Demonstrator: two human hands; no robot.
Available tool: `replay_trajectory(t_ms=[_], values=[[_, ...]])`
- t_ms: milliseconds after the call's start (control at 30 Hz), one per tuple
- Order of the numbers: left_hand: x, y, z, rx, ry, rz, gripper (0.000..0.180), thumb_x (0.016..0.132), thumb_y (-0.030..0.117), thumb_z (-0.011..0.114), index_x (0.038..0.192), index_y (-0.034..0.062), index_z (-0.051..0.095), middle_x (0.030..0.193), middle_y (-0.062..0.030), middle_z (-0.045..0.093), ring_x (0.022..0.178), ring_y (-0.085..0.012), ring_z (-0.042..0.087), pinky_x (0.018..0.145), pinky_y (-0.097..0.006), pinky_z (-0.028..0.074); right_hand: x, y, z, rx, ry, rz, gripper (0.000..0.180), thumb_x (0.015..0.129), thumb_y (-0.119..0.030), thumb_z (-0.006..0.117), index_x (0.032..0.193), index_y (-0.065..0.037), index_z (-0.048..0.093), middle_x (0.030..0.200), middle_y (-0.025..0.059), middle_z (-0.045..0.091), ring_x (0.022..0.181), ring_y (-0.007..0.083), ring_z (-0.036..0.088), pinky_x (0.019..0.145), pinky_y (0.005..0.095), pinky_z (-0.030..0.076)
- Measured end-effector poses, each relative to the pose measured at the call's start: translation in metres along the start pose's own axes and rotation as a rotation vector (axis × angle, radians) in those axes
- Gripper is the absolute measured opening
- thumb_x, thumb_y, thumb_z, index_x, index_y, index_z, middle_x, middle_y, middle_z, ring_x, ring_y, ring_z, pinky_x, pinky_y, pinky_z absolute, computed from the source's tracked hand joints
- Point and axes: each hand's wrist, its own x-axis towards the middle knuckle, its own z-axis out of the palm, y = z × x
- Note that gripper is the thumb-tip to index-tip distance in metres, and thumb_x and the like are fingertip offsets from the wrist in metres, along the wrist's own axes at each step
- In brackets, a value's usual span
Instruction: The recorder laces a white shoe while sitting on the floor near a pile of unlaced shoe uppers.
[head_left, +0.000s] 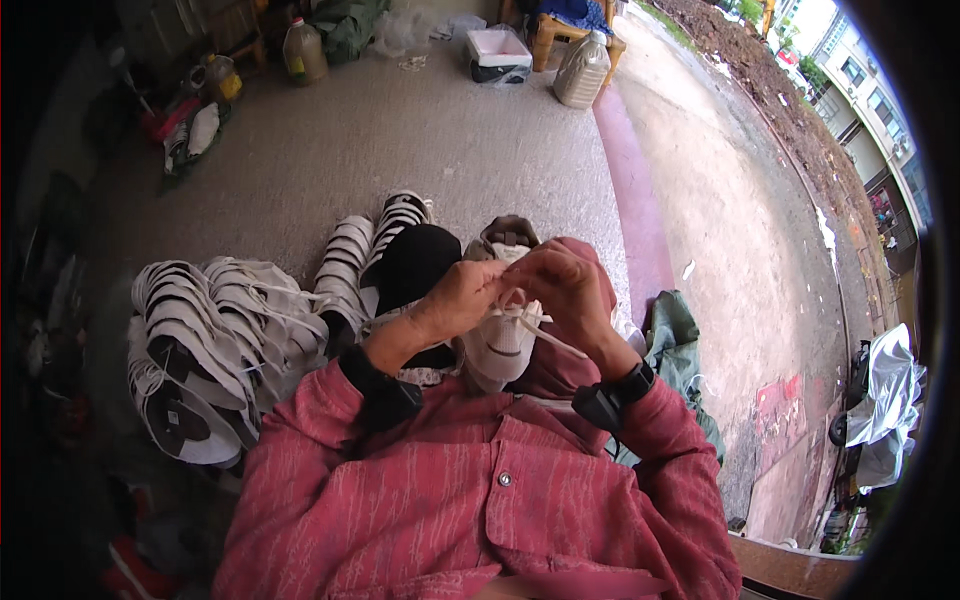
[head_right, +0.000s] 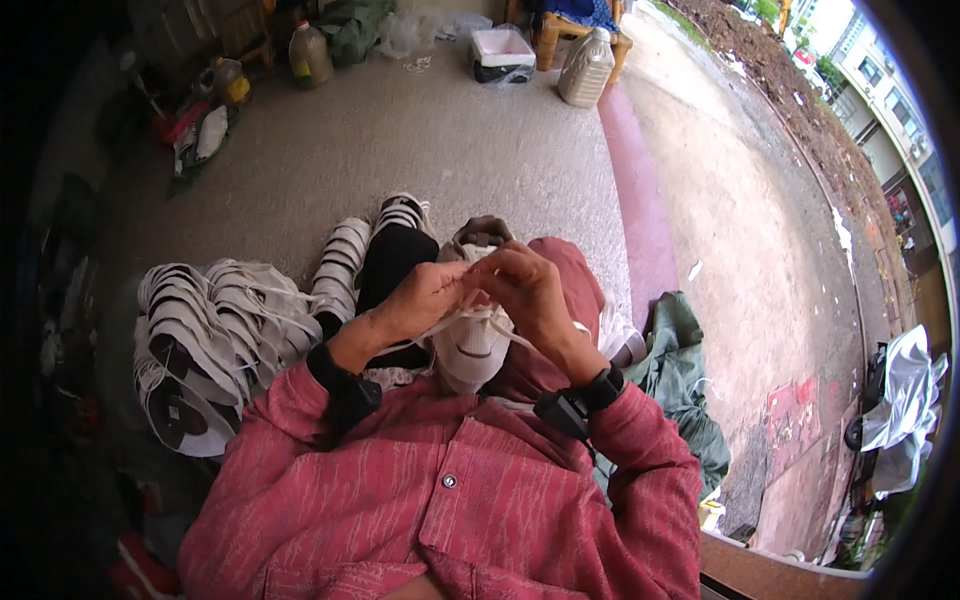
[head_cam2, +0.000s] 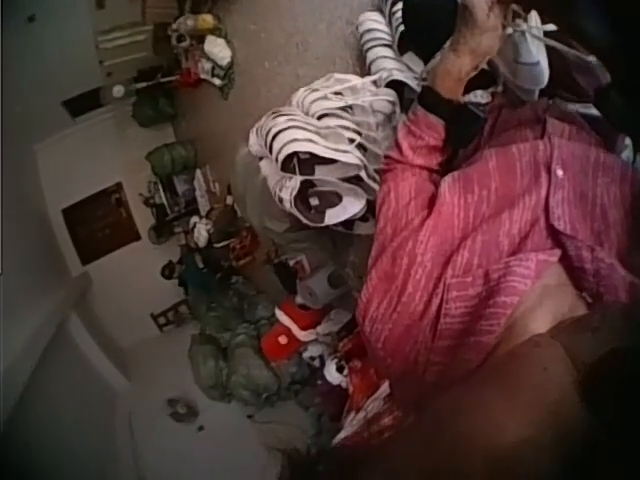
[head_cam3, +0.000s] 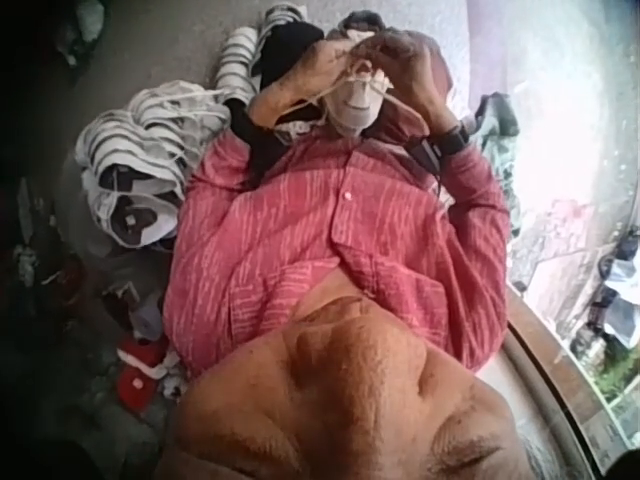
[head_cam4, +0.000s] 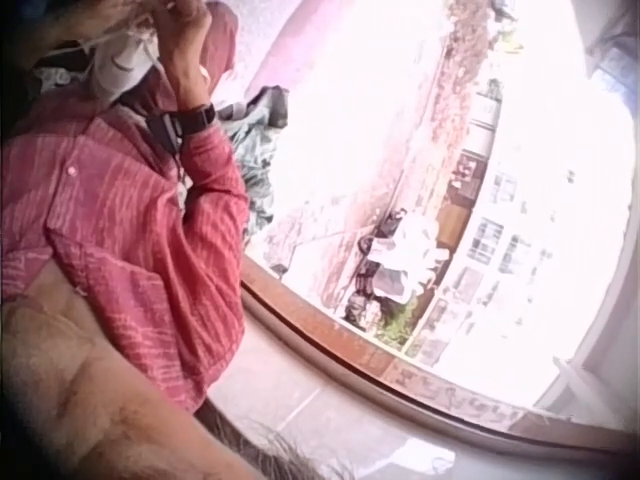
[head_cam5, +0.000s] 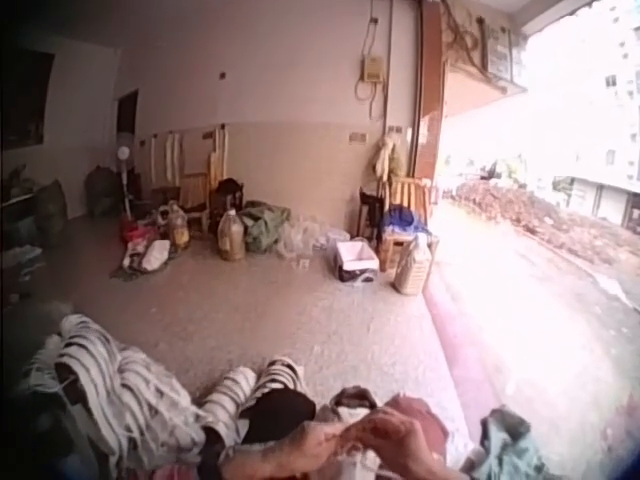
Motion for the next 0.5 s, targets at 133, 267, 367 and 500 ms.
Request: replay_trajectory(t_ms=[133, 267, 367, 500], values=[[-0.007, 0.017, 0.011, 0.391, 0.387, 0.277, 0.015, 0.093, 0.009, 0.060, 0.103, -0.0016, 0.064, 0.087, -0.0075, 0.065, 0.079, -0.0202, 0.064, 0.071, -0.028, 0.050, 0.002, -0.003, -0.006, 0.305, 0.047, 0.089, 0.004, 0.093, -0.005, 0.062, 0.094, -0.001, 0.062, 0.099, 0.0060, 0.064, 0.070, 0.0088, 0.061, 0.059, 0.0204, 0.049], [-0.040, 0.005, 0.011, 0.805, -0.107, 0.688, 0.026, 0.078, 0.009, 0.063, 0.103, 0.0020, 0.062, 0.098, -0.0109, 0.063, 0.091, -0.0254, 0.064, 0.081, -0.037, 0.051, 0.006, -0.019, -0.014, 0.696, -0.011, 0.377, 0.014, 0.100, -0.016, 0.053, 0.096, -0.002, 0.052, 0.095, 0.0106, 0.069, 0.055, 0.0108, 0.059, 0.046, 0.0212, 0.044], [-0.047, -0.005, 0.022, 0.843, -0.081, 0.821, 0.035, 0.078, 0.018, 0.061, 0.110, 0.0025, 0.060, 0.109, -0.0112, 0.060, 0.104, -0.0234, 0.059, 0.096, -0.039, 0.046, -0.001, -0.015, -0.010, 0.728, -0.116, 0.478, 0.013, 0.101, -0.016, 0.050, 0.097, -0.004, 0.049, 0.089, 0.0105, 0.068, 0.053, 0.0114, 0.057, 0.045, 0.0223, 0.043], [-0.058, -0.020, 0.026, 0.927, -0.205, 0.642, 0.049, 0.086, 0.029, 0.058, 0.123, -0.0019, 0.054, 0.126, -0.0151, 0.055, 0.125, -0.0266, 0.049, 0.111, -0.041, 0.034, -0.015, -0.008, -0.007, 0.074, -0.355, 0.347, 0.003, 0.100, -0.010, 0.046, 0.100, -0.007, 0.046, 0.077, 0.0088, 0.061, 0.055, 0.0196, 0.060, 0.045, 0.0305, 0.045]])
